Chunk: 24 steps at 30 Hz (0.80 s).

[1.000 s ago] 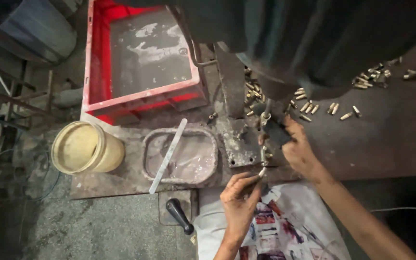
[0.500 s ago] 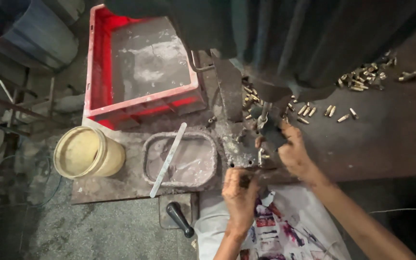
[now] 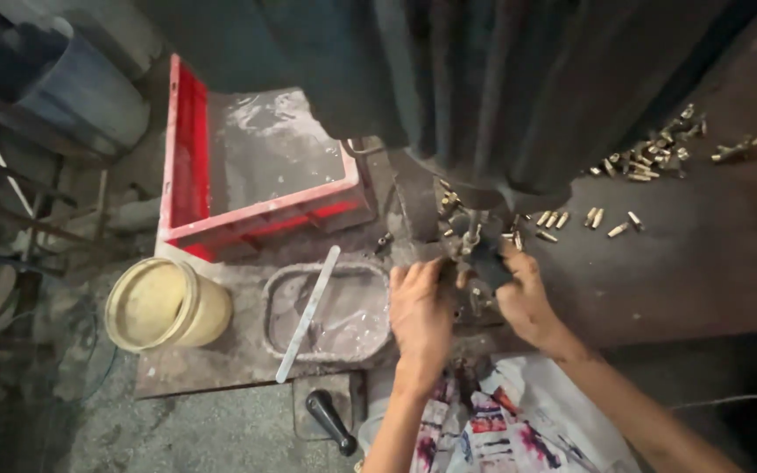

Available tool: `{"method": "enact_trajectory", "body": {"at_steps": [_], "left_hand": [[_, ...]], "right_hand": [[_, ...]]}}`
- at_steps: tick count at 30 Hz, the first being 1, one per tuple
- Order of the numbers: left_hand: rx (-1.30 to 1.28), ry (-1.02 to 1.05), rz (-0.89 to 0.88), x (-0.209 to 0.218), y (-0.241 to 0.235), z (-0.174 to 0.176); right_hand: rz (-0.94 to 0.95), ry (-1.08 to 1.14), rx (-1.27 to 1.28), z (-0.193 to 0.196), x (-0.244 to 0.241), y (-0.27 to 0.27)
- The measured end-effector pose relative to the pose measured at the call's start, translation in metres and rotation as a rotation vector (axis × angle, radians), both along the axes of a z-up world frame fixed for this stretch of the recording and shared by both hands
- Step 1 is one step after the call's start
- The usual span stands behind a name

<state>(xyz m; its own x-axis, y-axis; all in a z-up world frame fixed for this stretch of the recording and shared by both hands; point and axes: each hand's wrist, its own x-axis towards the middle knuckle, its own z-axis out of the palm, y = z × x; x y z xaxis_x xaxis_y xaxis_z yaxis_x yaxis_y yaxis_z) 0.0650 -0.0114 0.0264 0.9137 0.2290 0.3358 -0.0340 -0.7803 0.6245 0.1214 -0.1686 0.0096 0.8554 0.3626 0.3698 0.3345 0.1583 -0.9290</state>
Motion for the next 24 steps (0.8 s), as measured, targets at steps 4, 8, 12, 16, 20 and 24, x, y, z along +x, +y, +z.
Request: {"method": "enact_trajectory", "body": {"at_steps": [4,8,12,16,20,24], "left_hand": [[-0.965,0.023,0.026,-0.033,-0.003,-0.032],[-1.399,0.039,0.079,-0.057,-0.005,-0.03],[-1.503,0.064,0.133,-0.068,-0.008,-0.017],[-1.39,-0.028,0.092,-0.061,-0.005,0.014],[-0.953,-0.465,-0.041,-0.054,-0.005,0.112],[-0.098,-0.552,-0.258,-0.015,0.002,0.075]], "right_hand": [[-0.124,0.153,-0.066,0.003,-0.003,0.002],[-0.08,0.213,-0.04,0.015,-0.006,0.007],[-0.093,0.2,-0.083,0.002,-0.003,0.005],[-0.097,0.279,-0.059,0.011,-0.002,0.002],[-0.01,0.281,-0.047,-0.021,0.016,-0.012],[-0.027,0.338,-0.072,-0.049,0.021,-0.022]]}}
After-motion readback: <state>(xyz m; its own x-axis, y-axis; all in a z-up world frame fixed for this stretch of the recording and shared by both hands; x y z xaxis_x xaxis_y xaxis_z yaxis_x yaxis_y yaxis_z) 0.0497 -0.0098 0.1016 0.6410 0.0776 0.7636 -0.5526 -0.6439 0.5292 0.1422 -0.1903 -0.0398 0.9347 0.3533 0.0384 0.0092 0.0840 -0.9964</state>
